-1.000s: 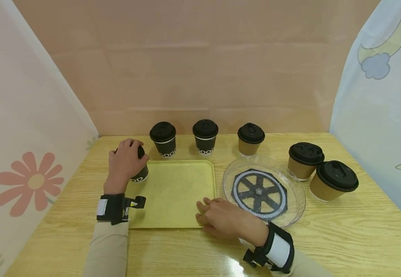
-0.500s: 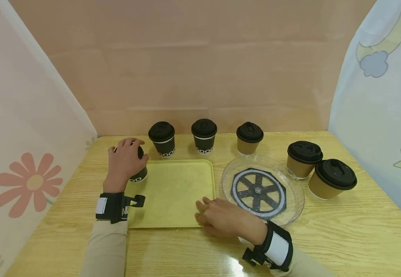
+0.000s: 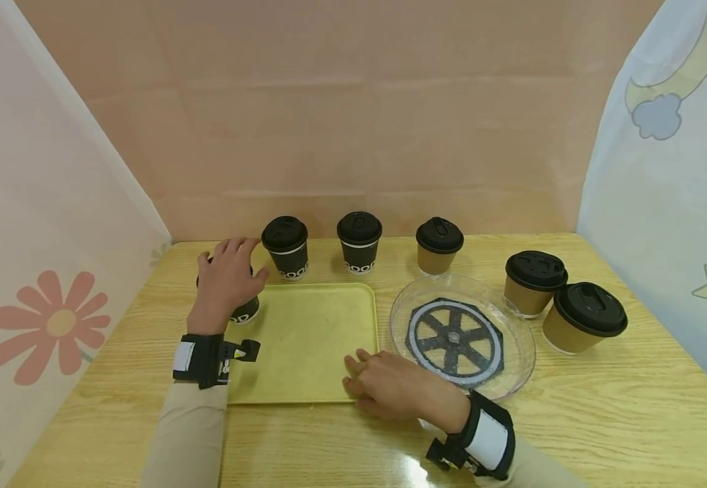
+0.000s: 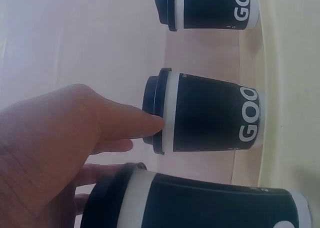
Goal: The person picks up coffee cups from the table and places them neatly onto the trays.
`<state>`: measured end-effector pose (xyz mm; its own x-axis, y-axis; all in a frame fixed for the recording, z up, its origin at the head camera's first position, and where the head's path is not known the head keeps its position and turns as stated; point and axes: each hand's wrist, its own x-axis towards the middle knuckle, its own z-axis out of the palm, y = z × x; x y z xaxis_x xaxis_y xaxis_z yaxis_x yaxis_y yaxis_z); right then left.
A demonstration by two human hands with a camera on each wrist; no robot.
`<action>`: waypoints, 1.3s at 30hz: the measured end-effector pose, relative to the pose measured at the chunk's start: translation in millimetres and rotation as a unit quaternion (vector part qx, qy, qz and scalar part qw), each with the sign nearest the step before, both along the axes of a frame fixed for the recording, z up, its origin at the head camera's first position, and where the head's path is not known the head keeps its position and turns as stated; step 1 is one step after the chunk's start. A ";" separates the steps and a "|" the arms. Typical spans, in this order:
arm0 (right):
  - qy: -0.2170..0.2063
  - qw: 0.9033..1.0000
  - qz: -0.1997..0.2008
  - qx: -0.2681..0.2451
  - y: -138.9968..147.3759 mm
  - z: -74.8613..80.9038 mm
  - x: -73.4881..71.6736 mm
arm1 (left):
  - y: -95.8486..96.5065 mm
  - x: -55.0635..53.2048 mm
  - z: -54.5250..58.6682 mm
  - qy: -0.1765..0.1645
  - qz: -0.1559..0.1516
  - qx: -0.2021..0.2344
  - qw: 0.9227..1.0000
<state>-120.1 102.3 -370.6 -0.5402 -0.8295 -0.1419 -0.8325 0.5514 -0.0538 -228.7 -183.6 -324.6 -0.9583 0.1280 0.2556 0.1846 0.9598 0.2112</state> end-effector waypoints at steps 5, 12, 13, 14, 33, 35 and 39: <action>0.002 1.000 0.002 0.000 0.2 -1.4 -0.5 | 4.1 -1.9 3.1 -0.004 -0.003 -0.003 1.000; 0.002 1.000 0.000 0.005 -0.1 -0.9 -0.5 | 9.0 -7.4 3.1 -0.022 -0.011 0.001 1.000; 0.002 1.000 -0.001 0.006 -0.2 -0.8 -0.5 | 9.4 -8.5 3.0 -0.026 -0.012 0.001 1.000; 0.000 1.000 -0.002 0.007 -0.3 -0.7 -0.5 | 10.1 -9.4 3.0 -0.032 -0.013 0.001 0.999; 0.001 1.000 -0.005 0.011 -0.9 0.7 0.8 | 30.7 -28.6 8.5 -0.051 -0.041 -0.030 0.997; 0.001 1.000 -0.006 0.010 -0.9 0.8 1.0 | 33.7 -30.5 8.9 -0.049 -0.042 -0.029 0.997; 0.001 1.000 -0.004 0.011 -0.9 1.0 1.1 | 40.5 -35.0 8.1 -0.051 -0.047 -0.028 0.997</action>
